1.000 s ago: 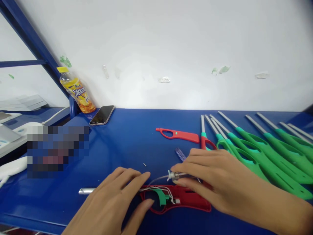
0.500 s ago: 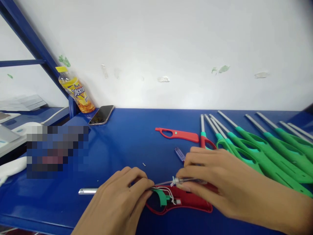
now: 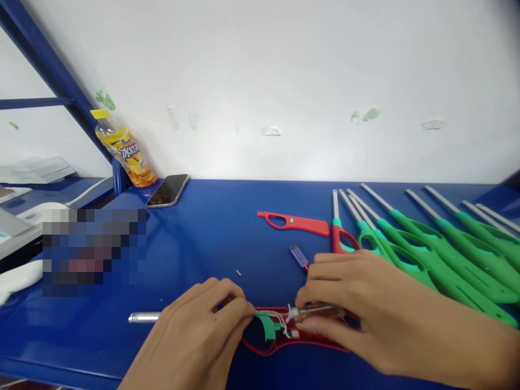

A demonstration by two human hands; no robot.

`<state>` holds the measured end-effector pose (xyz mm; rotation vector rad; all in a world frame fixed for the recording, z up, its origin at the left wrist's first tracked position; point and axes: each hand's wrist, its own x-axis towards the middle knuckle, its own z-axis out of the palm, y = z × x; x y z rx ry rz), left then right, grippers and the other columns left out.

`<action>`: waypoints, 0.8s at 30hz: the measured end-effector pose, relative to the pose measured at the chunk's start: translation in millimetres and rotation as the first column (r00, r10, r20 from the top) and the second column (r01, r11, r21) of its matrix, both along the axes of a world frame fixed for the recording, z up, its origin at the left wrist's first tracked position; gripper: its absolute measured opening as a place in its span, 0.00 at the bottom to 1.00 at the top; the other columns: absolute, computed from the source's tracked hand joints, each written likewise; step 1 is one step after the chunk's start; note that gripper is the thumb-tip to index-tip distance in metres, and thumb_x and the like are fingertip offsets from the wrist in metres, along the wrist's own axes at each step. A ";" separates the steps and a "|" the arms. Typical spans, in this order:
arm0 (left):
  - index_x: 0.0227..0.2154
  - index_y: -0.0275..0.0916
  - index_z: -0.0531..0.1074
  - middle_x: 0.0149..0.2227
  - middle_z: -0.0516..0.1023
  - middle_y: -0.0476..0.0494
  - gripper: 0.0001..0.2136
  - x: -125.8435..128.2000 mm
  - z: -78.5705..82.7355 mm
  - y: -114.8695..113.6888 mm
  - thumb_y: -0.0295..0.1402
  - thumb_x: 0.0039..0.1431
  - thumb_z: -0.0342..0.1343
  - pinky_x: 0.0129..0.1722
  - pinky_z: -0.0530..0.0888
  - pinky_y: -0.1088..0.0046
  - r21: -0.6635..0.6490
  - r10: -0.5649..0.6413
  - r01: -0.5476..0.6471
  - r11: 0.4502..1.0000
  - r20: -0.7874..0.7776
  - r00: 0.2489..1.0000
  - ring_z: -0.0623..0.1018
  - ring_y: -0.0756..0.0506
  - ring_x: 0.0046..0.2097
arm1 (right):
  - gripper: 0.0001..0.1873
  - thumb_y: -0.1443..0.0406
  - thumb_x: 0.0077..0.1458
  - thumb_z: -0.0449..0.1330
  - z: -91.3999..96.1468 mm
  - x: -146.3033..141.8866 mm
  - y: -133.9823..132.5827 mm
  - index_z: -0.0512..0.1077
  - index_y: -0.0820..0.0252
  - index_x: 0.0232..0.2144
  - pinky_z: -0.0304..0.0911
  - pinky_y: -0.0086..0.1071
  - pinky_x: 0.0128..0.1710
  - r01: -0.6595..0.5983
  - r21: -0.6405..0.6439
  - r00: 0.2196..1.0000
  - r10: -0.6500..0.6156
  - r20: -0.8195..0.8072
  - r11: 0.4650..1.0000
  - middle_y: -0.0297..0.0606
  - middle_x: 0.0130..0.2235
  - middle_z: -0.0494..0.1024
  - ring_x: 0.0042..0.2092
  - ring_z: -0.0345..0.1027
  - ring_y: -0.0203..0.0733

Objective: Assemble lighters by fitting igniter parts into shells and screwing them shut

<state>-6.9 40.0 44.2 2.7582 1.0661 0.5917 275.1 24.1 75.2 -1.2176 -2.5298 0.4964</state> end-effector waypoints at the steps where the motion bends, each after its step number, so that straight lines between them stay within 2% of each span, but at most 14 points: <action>1: 0.37 0.46 0.77 0.40 0.81 0.49 0.14 -0.2 -0.6 0.2 0.25 0.73 0.48 0.39 0.80 0.72 -0.003 -0.004 0.004 1.000 -0.007 1.000 0.81 0.47 0.36 | 0.07 0.58 0.71 0.63 -0.3 -0.5 0.3 0.79 0.47 0.38 0.58 0.35 0.35 -0.001 0.002 1.000 0.001 0.005 1.000 0.26 0.34 0.80 0.36 0.74 0.38; 5: 0.39 0.46 0.77 0.40 0.81 0.50 0.14 0.2 -1.1 1.2 0.26 0.74 0.46 0.39 0.80 0.69 -0.013 -0.011 0.011 1.000 -0.035 0.999 0.81 0.46 0.35 | 0.07 0.60 0.71 0.63 -2.2 -1.7 0.7 0.79 0.48 0.39 0.58 0.35 0.36 -0.015 0.009 1.000 0.015 0.003 1.000 0.26 0.34 0.80 0.37 0.74 0.38; 12: 0.39 0.47 0.79 0.41 0.81 0.50 0.14 0.2 2.6 1.1 0.27 0.73 0.48 0.40 0.80 0.72 -0.015 0.004 -0.005 1.000 -0.034 0.999 0.81 0.47 0.36 | 0.09 0.60 0.72 0.61 -5.0 -1.5 -1.4 0.80 0.48 0.38 0.59 0.35 0.36 -0.043 0.029 0.999 0.042 0.020 0.999 0.25 0.36 0.80 0.38 0.75 0.36; 16: 0.40 0.46 0.78 0.42 0.81 0.49 0.15 -2.1 2.0 4.2 0.26 0.73 0.46 0.41 0.80 0.69 0.003 0.014 -0.014 1.000 -0.075 0.997 0.81 0.46 0.37 | 0.09 0.61 0.73 0.60 -6.6 -3.0 -1.1 0.81 0.46 0.42 0.61 0.35 0.37 -0.036 0.043 0.999 0.035 0.030 0.998 0.25 0.38 0.81 0.40 0.76 0.36; 19: 0.39 0.46 0.78 0.42 0.81 0.48 0.16 -4.8 1.4 6.2 0.25 0.73 0.45 0.42 0.79 0.66 0.013 0.040 -0.039 0.999 -0.091 0.995 0.81 0.44 0.38 | 0.10 0.62 0.74 0.58 -7.4 -4.7 -2.1 0.81 0.48 0.46 0.63 0.35 0.38 -0.053 0.093 0.998 0.050 0.036 0.994 0.28 0.41 0.81 0.41 0.77 0.37; 24: 0.40 0.45 0.75 0.42 0.80 0.48 0.13 -6.9 1.8 7.3 0.26 0.73 0.46 0.42 0.80 0.65 -0.037 0.053 -0.059 0.998 -0.129 0.990 0.81 0.43 0.39 | 0.11 0.64 0.74 0.57 -10.3 -6.9 -5.2 0.80 0.51 0.47 0.60 0.37 0.34 -0.071 0.172 0.994 0.056 0.094 0.982 0.32 0.42 0.79 0.40 0.75 0.40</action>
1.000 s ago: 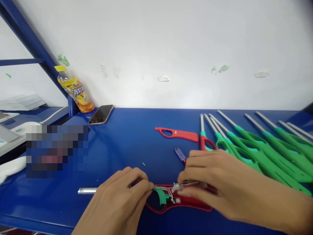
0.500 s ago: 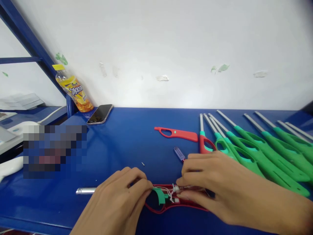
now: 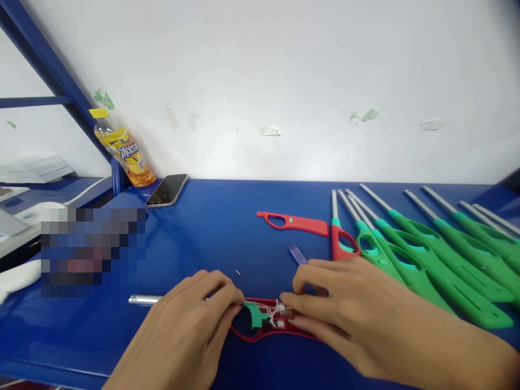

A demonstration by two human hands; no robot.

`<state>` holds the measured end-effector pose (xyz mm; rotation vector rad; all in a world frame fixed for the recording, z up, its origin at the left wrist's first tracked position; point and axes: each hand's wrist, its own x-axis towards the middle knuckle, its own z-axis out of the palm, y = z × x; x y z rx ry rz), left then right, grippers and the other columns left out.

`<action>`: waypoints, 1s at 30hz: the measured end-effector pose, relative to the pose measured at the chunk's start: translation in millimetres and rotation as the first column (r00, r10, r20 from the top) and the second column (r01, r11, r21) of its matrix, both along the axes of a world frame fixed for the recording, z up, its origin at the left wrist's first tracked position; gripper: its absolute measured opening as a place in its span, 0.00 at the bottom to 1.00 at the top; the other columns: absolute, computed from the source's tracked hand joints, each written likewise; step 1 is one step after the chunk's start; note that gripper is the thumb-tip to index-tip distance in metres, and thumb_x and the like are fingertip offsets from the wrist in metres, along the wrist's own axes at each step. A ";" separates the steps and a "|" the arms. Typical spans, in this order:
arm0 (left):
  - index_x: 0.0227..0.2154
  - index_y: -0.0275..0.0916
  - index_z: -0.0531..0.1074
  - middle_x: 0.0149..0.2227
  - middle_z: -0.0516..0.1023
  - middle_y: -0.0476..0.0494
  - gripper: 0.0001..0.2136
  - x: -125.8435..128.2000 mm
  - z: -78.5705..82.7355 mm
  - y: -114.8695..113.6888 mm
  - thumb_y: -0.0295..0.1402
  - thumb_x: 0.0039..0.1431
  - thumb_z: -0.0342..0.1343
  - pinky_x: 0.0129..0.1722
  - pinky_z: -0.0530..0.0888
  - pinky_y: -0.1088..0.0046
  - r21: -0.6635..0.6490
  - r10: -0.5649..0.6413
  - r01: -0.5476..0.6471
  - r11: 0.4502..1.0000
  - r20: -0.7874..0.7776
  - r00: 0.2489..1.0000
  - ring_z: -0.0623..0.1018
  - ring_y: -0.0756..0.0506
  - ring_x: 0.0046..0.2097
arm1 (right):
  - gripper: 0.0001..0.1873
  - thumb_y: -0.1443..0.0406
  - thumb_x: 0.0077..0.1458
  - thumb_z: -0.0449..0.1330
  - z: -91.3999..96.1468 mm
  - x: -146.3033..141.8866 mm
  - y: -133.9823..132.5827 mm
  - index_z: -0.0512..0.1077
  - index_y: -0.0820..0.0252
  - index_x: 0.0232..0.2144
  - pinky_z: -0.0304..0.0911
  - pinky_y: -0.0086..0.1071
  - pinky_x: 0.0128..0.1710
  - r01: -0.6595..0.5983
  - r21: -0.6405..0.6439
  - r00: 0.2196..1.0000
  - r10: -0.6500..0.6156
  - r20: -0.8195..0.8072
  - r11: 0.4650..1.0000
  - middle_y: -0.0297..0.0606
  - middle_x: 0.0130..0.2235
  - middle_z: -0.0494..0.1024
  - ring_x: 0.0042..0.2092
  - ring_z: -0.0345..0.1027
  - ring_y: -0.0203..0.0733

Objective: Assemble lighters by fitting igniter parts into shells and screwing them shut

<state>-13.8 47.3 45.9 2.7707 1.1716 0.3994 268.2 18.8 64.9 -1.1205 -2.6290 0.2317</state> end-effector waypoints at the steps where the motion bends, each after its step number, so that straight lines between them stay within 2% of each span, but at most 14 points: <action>1: 0.40 0.45 0.75 0.42 0.80 0.48 0.13 0.3 0.1 0.2 0.27 0.74 0.46 0.42 0.80 0.65 0.002 0.004 -0.004 1.000 -0.002 1.000 0.81 0.43 0.39 | 0.11 0.64 0.74 0.56 -0.8 -0.2 -0.2 0.79 0.51 0.47 0.60 0.38 0.34 -0.004 0.010 1.000 0.004 0.004 1.000 0.32 0.42 0.79 0.40 0.75 0.41; 8: 0.39 0.44 0.76 0.40 0.81 0.47 0.15 2.9 4.0 -1.2 0.23 0.71 0.44 0.40 0.80 0.62 0.085 -0.049 0.050 0.995 -0.010 0.999 0.80 0.42 0.37 | 0.12 0.63 0.75 0.55 -3.2 -0.3 1.7 0.79 0.51 0.48 0.59 0.39 0.32 -0.015 0.026 1.000 0.014 0.014 1.000 0.31 0.42 0.78 0.39 0.74 0.40; 13: 0.52 0.49 0.74 0.49 0.80 0.48 0.11 9.6 6.6 -8.1 0.29 0.73 0.54 0.48 0.80 0.63 0.057 -0.140 0.135 0.989 0.074 0.987 0.80 0.42 0.47 | 0.08 0.64 0.73 0.58 -2.4 -0.5 0.5 0.78 0.52 0.45 0.58 0.39 0.32 -0.012 0.020 1.000 0.012 0.022 1.000 0.31 0.42 0.77 0.39 0.74 0.40; 16: 0.56 0.49 0.74 0.51 0.80 0.48 0.12 13.9 5.6 -11.6 0.31 0.73 0.57 0.49 0.80 0.62 0.012 -0.168 0.167 0.986 0.060 0.984 0.80 0.41 0.49 | 0.08 0.65 0.72 0.59 -2.1 -0.7 0.4 0.79 0.53 0.44 0.58 0.39 0.31 -0.013 0.028 1.000 0.012 0.007 1.000 0.31 0.42 0.78 0.39 0.74 0.40; 24: 0.54 0.48 0.75 0.52 0.80 0.46 0.12 14.9 2.0 -12.2 0.29 0.75 0.52 0.50 0.80 0.60 -0.031 -0.149 0.150 0.988 0.041 0.988 0.80 0.41 0.49 | 0.07 0.66 0.71 0.60 0.2 -1.0 -0.4 0.80 0.54 0.44 0.59 0.38 0.32 -0.012 0.021 1.000 0.012 0.016 1.000 0.31 0.40 0.78 0.39 0.74 0.39; 30: 0.52 0.47 0.76 0.51 0.80 0.46 0.11 16.9 0.2 -12.8 0.28 0.74 0.52 0.50 0.79 0.62 -0.027 -0.141 0.142 0.989 0.056 0.988 0.80 0.41 0.48 | 0.10 0.66 0.73 0.57 0.1 -0.9 -0.4 0.79 0.55 0.44 0.58 0.39 0.32 -0.022 0.026 1.000 0.022 0.008 0.999 0.33 0.41 0.78 0.39 0.73 0.40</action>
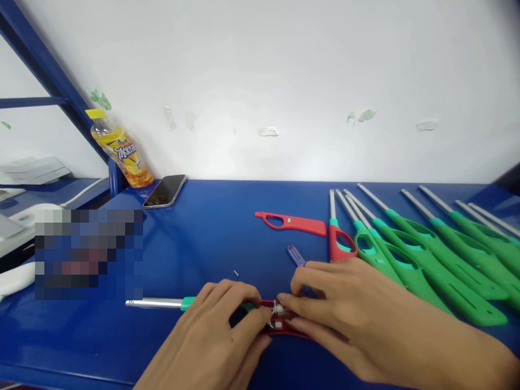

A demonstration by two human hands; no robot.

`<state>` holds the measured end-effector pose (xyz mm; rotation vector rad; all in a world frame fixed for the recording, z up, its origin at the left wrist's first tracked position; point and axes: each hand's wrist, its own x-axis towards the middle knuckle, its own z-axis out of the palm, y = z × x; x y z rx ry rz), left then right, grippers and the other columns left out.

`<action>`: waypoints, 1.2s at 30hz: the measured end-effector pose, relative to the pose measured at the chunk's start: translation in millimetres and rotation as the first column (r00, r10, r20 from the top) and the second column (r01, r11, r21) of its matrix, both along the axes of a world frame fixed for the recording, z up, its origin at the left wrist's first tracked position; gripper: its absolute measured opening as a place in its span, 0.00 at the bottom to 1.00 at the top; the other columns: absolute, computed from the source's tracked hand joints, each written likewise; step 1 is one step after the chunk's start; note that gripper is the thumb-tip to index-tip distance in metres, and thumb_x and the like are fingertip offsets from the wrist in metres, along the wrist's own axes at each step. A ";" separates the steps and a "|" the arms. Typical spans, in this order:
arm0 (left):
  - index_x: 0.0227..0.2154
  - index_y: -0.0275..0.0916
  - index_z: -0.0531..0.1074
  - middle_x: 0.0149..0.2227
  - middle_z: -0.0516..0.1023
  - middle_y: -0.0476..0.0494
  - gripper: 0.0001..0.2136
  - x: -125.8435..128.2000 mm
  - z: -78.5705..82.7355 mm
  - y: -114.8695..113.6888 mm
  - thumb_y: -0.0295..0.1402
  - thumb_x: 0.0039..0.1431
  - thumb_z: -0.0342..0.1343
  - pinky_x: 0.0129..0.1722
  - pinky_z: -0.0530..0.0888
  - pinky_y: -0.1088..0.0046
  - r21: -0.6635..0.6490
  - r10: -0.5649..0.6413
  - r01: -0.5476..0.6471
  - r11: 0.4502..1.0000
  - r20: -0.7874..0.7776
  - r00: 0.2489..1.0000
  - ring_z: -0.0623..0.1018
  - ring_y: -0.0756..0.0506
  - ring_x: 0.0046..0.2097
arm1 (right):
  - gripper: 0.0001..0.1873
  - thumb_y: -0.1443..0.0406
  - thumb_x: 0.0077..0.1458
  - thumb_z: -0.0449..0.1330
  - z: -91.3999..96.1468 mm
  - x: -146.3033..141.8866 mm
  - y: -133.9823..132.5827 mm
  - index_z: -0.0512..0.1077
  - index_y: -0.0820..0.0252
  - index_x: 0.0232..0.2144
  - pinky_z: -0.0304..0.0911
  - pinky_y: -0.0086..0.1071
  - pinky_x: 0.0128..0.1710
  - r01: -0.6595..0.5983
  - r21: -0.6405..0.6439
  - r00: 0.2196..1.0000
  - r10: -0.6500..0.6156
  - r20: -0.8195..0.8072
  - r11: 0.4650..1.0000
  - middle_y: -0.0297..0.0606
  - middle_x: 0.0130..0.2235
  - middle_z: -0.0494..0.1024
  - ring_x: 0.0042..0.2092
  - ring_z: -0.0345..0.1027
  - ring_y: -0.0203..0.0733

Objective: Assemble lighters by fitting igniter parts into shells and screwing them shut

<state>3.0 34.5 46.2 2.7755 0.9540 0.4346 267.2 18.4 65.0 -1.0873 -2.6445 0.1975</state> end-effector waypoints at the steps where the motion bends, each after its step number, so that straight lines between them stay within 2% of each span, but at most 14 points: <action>1: 0.52 0.48 0.76 0.51 0.80 0.47 0.11 0.4 0.0 -0.1 0.29 0.74 0.53 0.50 0.79 0.62 -0.007 0.002 -0.002 1.000 0.004 1.000 0.80 0.41 0.48 | 0.10 0.67 0.72 0.57 0.3 0.1 0.0 0.79 0.55 0.43 0.57 0.39 0.32 -0.001 0.005 1.000 0.001 0.000 1.000 0.33 0.40 0.78 0.39 0.73 0.41; 8: 0.55 0.49 0.73 0.51 0.80 0.48 0.14 1.4 -1.7 -0.5 0.28 0.71 0.57 0.50 0.80 0.60 -0.057 0.039 -0.037 0.998 0.027 0.999 0.80 0.41 0.48 | 0.09 0.71 0.69 0.59 0.1 0.5 -0.5 0.79 0.56 0.42 0.55 0.39 0.31 -0.016 0.008 0.999 0.016 0.034 1.000 0.33 0.41 0.78 0.39 0.73 0.41; 15: 0.50 0.48 0.76 0.50 0.80 0.48 0.09 2.8 1.1 0.9 0.30 0.73 0.55 0.50 0.79 0.63 -0.058 0.030 -0.027 0.998 0.046 0.999 0.80 0.42 0.47 | 0.08 0.66 0.72 0.60 -1.2 -1.2 1.5 0.80 0.54 0.42 0.57 0.37 0.32 0.028 -0.033 0.999 -0.029 -0.028 0.999 0.32 0.40 0.79 0.38 0.74 0.38; 21: 0.52 0.48 0.76 0.50 0.80 0.46 0.10 1.2 0.0 2.2 0.29 0.74 0.54 0.49 0.80 0.62 -0.040 -0.002 0.002 0.999 0.009 1.000 0.80 0.41 0.47 | 0.12 0.60 0.74 0.57 2.6 -4.2 0.0 0.80 0.53 0.41 0.59 0.38 0.35 0.052 -0.053 0.998 -0.054 -0.032 0.997 0.31 0.39 0.79 0.40 0.75 0.40; 23: 0.53 0.48 0.76 0.51 0.80 0.46 0.11 0.4 -1.6 3.3 0.30 0.74 0.54 0.49 0.80 0.61 -0.037 -0.009 0.009 0.999 0.002 1.000 0.79 0.41 0.48 | 0.14 0.59 0.76 0.54 3.0 -3.1 0.8 0.80 0.51 0.44 0.60 0.38 0.36 0.081 -0.012 0.995 -0.082 -0.057 0.997 0.32 0.40 0.79 0.41 0.75 0.41; 25: 0.53 0.49 0.76 0.51 0.80 0.47 0.11 0.8 -2.2 4.5 0.29 0.73 0.55 0.49 0.80 0.61 -0.050 -0.004 0.004 0.999 -0.003 1.000 0.79 0.41 0.47 | 0.15 0.60 0.76 0.52 2.2 1.1 4.5 0.80 0.51 0.47 0.62 0.38 0.35 0.134 0.080 0.989 -0.128 -0.075 0.988 0.33 0.42 0.80 0.40 0.76 0.42; 27: 0.53 0.50 0.76 0.52 0.80 0.48 0.12 2.3 -0.9 4.9 0.29 0.73 0.57 0.50 0.80 0.62 -0.077 0.012 -0.012 0.997 -0.006 1.000 0.79 0.42 0.48 | 0.15 0.62 0.76 0.52 0.5 8.5 12.0 0.79 0.51 0.49 0.64 0.37 0.35 0.220 0.184 0.975 -0.210 -0.071 0.958 0.35 0.43 0.81 0.42 0.77 0.43; 30: 0.54 0.50 0.75 0.52 0.80 0.50 0.12 4.5 3.9 3.3 0.29 0.72 0.58 0.50 0.79 0.61 -0.095 0.026 -0.028 0.995 -0.016 1.000 0.79 0.41 0.48 | 0.15 0.63 0.75 0.53 -1.9 22.0 30.3 0.78 0.54 0.54 0.71 0.39 0.40 0.340 0.300 0.930 -0.365 0.032 0.891 0.40 0.51 0.83 0.48 0.79 0.48; 33: 0.54 0.50 0.74 0.52 0.80 0.49 0.12 1.7 8.1 1.5 0.30 0.73 0.55 0.50 0.79 0.59 -0.055 0.037 -0.037 0.998 -0.002 0.999 0.80 0.40 0.48 | 0.18 0.66 0.76 0.51 -2.9 31.1 51.7 0.73 0.62 0.61 0.73 0.48 0.49 0.320 0.338 0.900 -0.396 0.184 0.885 0.50 0.56 0.81 0.53 0.79 0.55; 36: 0.59 0.48 0.72 0.53 0.80 0.46 0.18 -7.5 7.5 4.3 0.25 0.72 0.49 0.50 0.78 0.57 0.088 0.064 -0.066 0.994 0.023 0.998 0.80 0.40 0.51 | 0.16 0.69 0.74 0.53 -3.6 32.1 68.7 0.75 0.69 0.57 0.73 0.51 0.52 0.261 0.345 0.891 -0.363 0.274 0.902 0.55 0.54 0.83 0.53 0.80 0.57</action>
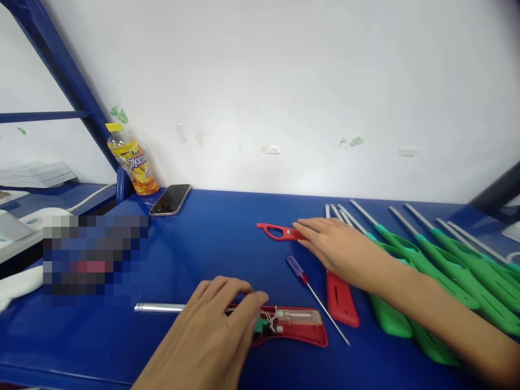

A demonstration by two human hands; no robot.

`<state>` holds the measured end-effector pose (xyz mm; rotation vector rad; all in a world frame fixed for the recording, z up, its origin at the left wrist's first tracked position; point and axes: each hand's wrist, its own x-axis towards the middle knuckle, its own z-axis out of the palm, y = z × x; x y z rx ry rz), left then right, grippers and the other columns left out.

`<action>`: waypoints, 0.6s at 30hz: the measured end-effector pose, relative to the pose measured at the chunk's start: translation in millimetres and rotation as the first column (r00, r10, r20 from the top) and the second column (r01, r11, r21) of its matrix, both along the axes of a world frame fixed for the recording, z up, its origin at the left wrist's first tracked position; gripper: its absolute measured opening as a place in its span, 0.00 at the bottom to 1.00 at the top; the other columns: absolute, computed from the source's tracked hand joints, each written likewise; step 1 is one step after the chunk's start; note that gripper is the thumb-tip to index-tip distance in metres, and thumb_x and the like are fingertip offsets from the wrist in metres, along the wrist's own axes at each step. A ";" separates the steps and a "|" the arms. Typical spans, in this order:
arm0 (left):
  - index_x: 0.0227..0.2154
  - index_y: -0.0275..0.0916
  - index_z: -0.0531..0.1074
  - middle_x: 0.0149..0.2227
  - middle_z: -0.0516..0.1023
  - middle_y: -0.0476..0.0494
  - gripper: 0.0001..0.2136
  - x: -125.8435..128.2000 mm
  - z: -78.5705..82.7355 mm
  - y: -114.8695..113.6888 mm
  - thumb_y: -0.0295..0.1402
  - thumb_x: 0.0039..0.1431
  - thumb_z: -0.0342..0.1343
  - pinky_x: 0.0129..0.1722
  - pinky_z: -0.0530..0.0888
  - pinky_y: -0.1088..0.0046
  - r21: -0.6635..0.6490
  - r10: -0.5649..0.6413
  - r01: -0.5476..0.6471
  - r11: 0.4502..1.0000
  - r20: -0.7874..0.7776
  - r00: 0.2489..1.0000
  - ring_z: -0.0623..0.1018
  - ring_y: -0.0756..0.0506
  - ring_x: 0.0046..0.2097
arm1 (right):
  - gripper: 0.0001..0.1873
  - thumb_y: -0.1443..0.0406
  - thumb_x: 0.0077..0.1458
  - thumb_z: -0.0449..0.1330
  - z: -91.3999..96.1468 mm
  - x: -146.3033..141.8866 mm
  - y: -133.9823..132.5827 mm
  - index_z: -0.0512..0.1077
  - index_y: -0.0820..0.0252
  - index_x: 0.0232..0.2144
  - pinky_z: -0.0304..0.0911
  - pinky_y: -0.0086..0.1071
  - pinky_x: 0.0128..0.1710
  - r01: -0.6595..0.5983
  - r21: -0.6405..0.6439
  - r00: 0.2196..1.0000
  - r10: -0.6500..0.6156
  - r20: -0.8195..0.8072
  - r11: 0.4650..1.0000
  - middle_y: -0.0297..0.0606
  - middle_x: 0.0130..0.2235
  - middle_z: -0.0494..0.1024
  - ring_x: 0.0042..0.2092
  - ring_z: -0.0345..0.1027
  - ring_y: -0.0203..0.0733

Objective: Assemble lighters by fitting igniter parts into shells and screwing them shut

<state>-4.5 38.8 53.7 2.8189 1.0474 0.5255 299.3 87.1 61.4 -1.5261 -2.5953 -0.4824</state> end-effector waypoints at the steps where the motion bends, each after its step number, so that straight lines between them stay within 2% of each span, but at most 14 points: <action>1: 0.60 0.47 0.71 0.53 0.81 0.45 0.20 -3.8 -0.9 2.3 0.22 0.72 0.47 0.51 0.77 0.57 0.060 0.024 -0.024 0.998 -0.004 1.000 0.80 0.39 0.52 | 0.15 0.70 0.73 0.55 -0.4 -1.1 4.0 0.76 0.69 0.55 0.74 0.50 0.50 -0.011 -0.010 1.000 0.011 0.027 1.000 0.54 0.51 0.84 0.50 0.81 0.55; 3: 0.60 0.45 0.72 0.52 0.82 0.43 0.21 -10.8 -2.4 8.1 0.20 0.71 0.46 0.51 0.75 0.52 0.158 0.121 -0.118 0.980 -0.013 0.993 0.81 0.37 0.51 | 0.13 0.74 0.69 0.57 -1.9 -4.4 9.6 0.78 0.69 0.51 0.75 0.46 0.45 -0.027 -0.026 0.997 0.029 0.070 0.999 0.51 0.45 0.86 0.43 0.83 0.53; 5: 0.57 0.43 0.74 0.49 0.83 0.42 0.18 -16.3 -2.2 13.8 0.22 0.73 0.46 0.50 0.74 0.49 0.218 0.207 -0.205 0.954 0.015 0.978 0.81 0.36 0.49 | 0.16 0.80 0.62 0.58 -4.4 -7.5 12.7 0.78 0.69 0.49 0.75 0.45 0.42 -0.041 -0.033 0.994 0.044 0.101 0.999 0.49 0.41 0.86 0.40 0.83 0.53; 8: 0.54 0.41 0.75 0.47 0.83 0.41 0.14 -21.3 0.7 18.7 0.27 0.75 0.46 0.48 0.74 0.49 0.225 0.268 -0.278 0.934 0.073 0.961 0.82 0.35 0.48 | 0.22 0.84 0.56 0.58 -8.9 -8.4 14.1 0.77 0.73 0.51 0.76 0.48 0.42 -0.059 -0.027 0.990 0.062 0.129 0.998 0.52 0.41 0.86 0.40 0.83 0.57; 11: 0.54 0.43 0.74 0.46 0.83 0.42 0.13 -24.0 3.9 18.4 0.30 0.76 0.46 0.47 0.74 0.51 0.186 0.301 -0.310 0.932 0.079 0.951 0.82 0.35 0.47 | 0.29 0.85 0.54 0.56 -8.3 -3.5 10.7 0.74 0.76 0.58 0.78 0.50 0.45 -0.070 -0.002 0.992 0.070 0.110 0.998 0.57 0.47 0.85 0.44 0.83 0.59; 14: 0.54 0.44 0.73 0.47 0.83 0.42 0.13 -26.2 6.8 15.9 0.31 0.77 0.45 0.45 0.74 0.53 0.197 0.315 -0.327 0.924 0.090 0.945 0.82 0.36 0.48 | 0.30 0.82 0.60 0.53 3.3 1.8 -0.5 0.71 0.73 0.63 0.77 0.50 0.53 -0.087 0.035 0.996 0.086 0.031 0.996 0.58 0.57 0.82 0.54 0.81 0.57; 16: 0.55 0.46 0.72 0.48 0.83 0.43 0.13 -27.7 8.9 14.4 0.34 0.77 0.45 0.46 0.75 0.53 0.213 0.334 -0.352 0.911 0.118 0.935 0.82 0.35 0.49 | 0.22 0.72 0.72 0.51 15.0 1.1 -12.4 0.71 0.67 0.64 0.78 0.43 0.51 -0.115 0.037 0.992 0.116 -0.040 0.993 0.51 0.58 0.82 0.53 0.81 0.50; 18: 0.58 0.49 0.70 0.51 0.83 0.44 0.13 -29.5 10.5 12.9 0.37 0.77 0.46 0.47 0.76 0.52 0.203 0.356 -0.380 0.902 0.147 0.923 0.82 0.34 0.51 | 0.21 0.62 0.77 0.48 25.1 -4.0 -25.7 0.72 0.55 0.64 0.78 0.41 0.53 -0.144 -0.031 0.970 0.135 -0.201 0.989 0.41 0.58 0.83 0.54 0.80 0.46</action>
